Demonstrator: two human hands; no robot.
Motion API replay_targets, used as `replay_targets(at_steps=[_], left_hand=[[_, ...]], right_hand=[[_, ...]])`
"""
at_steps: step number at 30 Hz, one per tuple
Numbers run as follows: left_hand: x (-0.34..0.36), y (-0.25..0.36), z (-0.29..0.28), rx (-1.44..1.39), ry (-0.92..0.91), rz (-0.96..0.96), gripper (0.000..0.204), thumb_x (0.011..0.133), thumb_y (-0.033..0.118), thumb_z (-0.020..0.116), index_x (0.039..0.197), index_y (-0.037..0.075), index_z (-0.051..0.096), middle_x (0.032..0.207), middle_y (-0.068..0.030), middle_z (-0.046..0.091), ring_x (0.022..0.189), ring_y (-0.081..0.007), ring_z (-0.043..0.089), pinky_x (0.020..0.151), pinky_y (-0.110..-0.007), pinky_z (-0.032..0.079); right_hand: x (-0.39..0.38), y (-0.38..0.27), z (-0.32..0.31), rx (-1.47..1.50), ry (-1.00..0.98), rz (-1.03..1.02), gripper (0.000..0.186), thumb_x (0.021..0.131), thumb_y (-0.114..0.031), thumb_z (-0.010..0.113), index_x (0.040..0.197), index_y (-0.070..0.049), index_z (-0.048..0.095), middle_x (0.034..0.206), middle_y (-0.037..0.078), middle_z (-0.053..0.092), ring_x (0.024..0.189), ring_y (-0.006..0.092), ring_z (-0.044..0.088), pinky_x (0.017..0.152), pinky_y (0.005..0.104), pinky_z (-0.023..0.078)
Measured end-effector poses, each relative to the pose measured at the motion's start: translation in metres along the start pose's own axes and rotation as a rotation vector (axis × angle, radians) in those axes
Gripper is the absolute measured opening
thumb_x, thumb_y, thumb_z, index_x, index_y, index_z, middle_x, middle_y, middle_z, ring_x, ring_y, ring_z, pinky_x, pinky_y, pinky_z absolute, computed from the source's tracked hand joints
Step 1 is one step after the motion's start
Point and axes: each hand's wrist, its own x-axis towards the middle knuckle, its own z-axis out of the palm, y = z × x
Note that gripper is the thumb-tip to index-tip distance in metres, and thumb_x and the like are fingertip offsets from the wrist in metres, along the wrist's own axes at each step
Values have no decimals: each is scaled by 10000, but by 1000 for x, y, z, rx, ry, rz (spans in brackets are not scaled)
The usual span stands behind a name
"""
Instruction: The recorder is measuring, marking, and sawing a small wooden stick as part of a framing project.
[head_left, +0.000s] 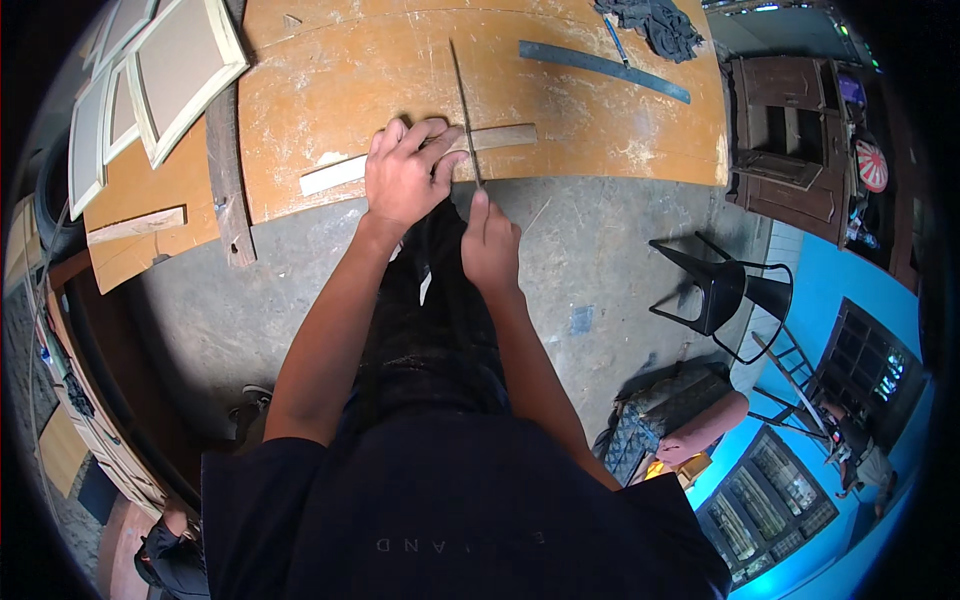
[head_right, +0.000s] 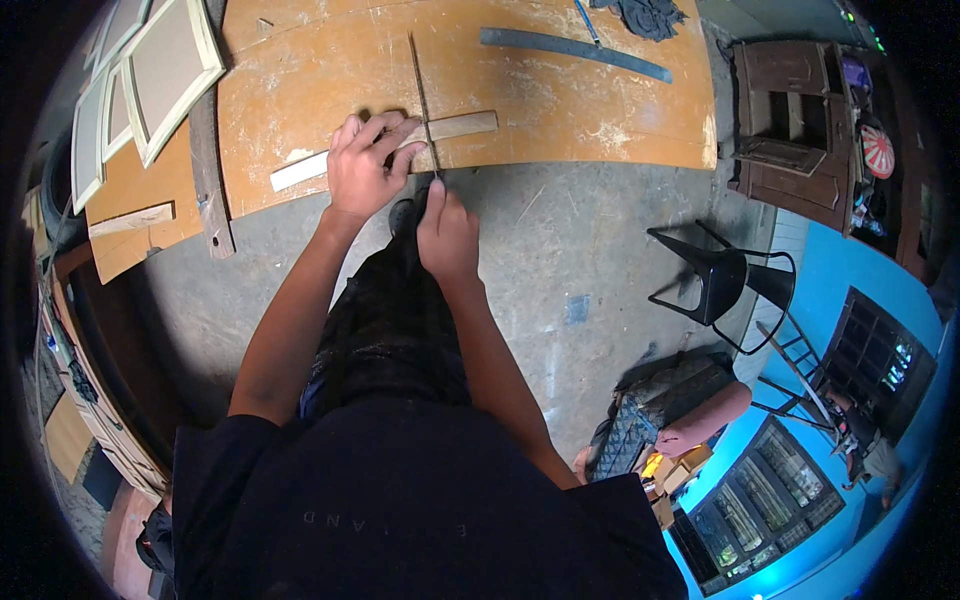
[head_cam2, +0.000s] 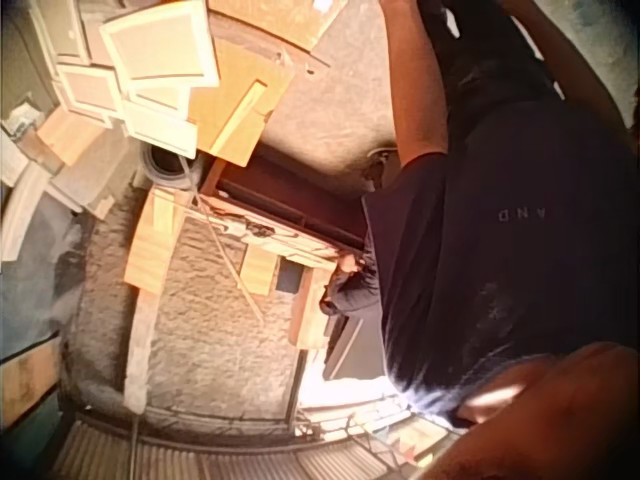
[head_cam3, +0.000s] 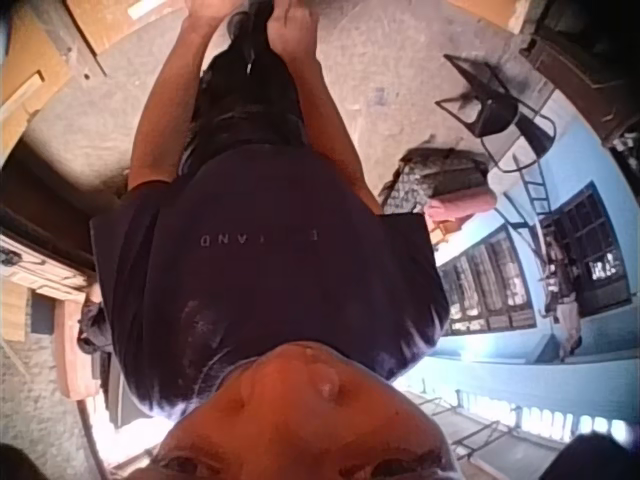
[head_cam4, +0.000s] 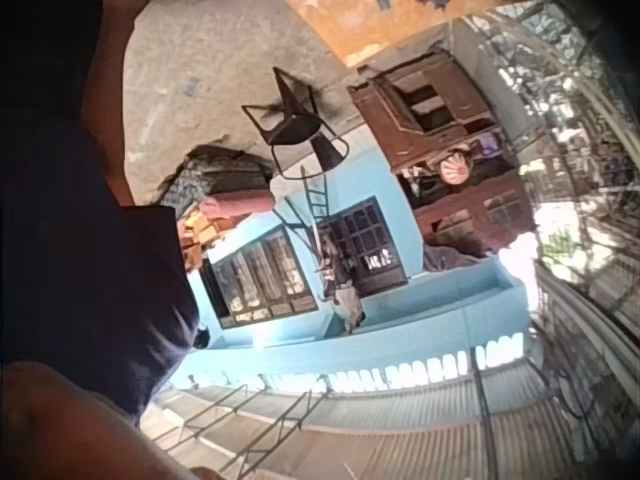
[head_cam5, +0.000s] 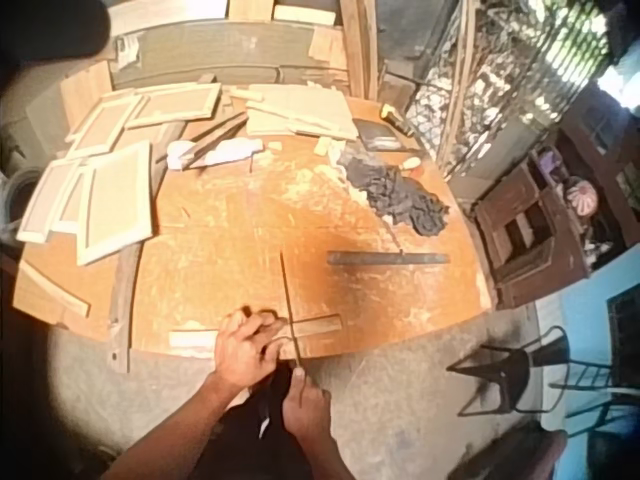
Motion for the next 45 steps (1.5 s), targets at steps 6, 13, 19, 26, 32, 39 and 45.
replay_targets(at_steps=[6, 13, 19, 26, 32, 39, 45], left_hand=[[3, -1, -2, 3, 7, 33, 255, 819, 277, 788, 1054, 179, 790, 1086, 38, 709, 860, -227, 572, 797, -354, 472], [1, -1, 2, -22, -9, 65, 263, 806, 260, 773, 1057, 184, 789, 1103, 67, 699, 902, -215, 563, 796, -359, 450], [-6, 3, 0, -12, 2, 63, 270, 793, 248, 771, 1054, 178, 788, 1095, 72, 693, 921, -216, 561, 798, -356, 435], [-6, 2, -5, -48, -31, 41, 272, 796, 257, 773, 1059, 190, 791, 1051, 73, 673, 912, -200, 553, 797, -346, 430], [-2, 4, 1, -63, -30, 39, 289, 786, 255, 781, 1067, 190, 798, 1011, 77, 657, 899, -188, 548, 793, -341, 432], [-3, 0, -3, -29, -26, 22, 321, 775, 236, 790, 1093, 198, 797, 939, 65, 629, 893, -190, 536, 786, -342, 425], [-5, 7, 0, -61, -46, 34, 313, 781, 243, 786, 1090, 198, 798, 921, 57, 617, 891, -194, 531, 776, -352, 420]], right_hand=[[-67, 23, -21, -32, -91, 167, 459, 1085, -307, 383, 905, 24, 646, 792, 315, 643, 749, 539, 617, 660, 602, 468], [23, -2, 7, -71, 32, -104, 489, 1093, -306, 361, 873, 55, 608, 789, 324, 622, 793, 556, 593, 693, 598, 446], [-21, 7, -4, -25, -2, -11, 451, 1087, -307, 375, 896, 26, 612, 826, 313, 646, 799, 551, 605, 706, 610, 459], [-38, 7, -5, 17, -9, 88, 448, 1088, -304, 380, 885, 28, 602, 797, 322, 631, 781, 555, 598, 666, 605, 451], [10, 0, 11, -44, 90, -100, 438, 1088, -290, 375, 882, 22, 603, 793, 317, 627, 767, 552, 590, 678, 607, 449], [-58, 19, -17, 22, -82, 167, 500, 1093, -316, 365, 844, 43, 608, 785, 320, 608, 775, 528, 583, 645, 543, 446], [23, -3, 7, -25, 65, -76, 455, 1082, -293, 410, 831, 34, 602, 797, 315, 634, 775, 533, 605, 637, 577, 455]])
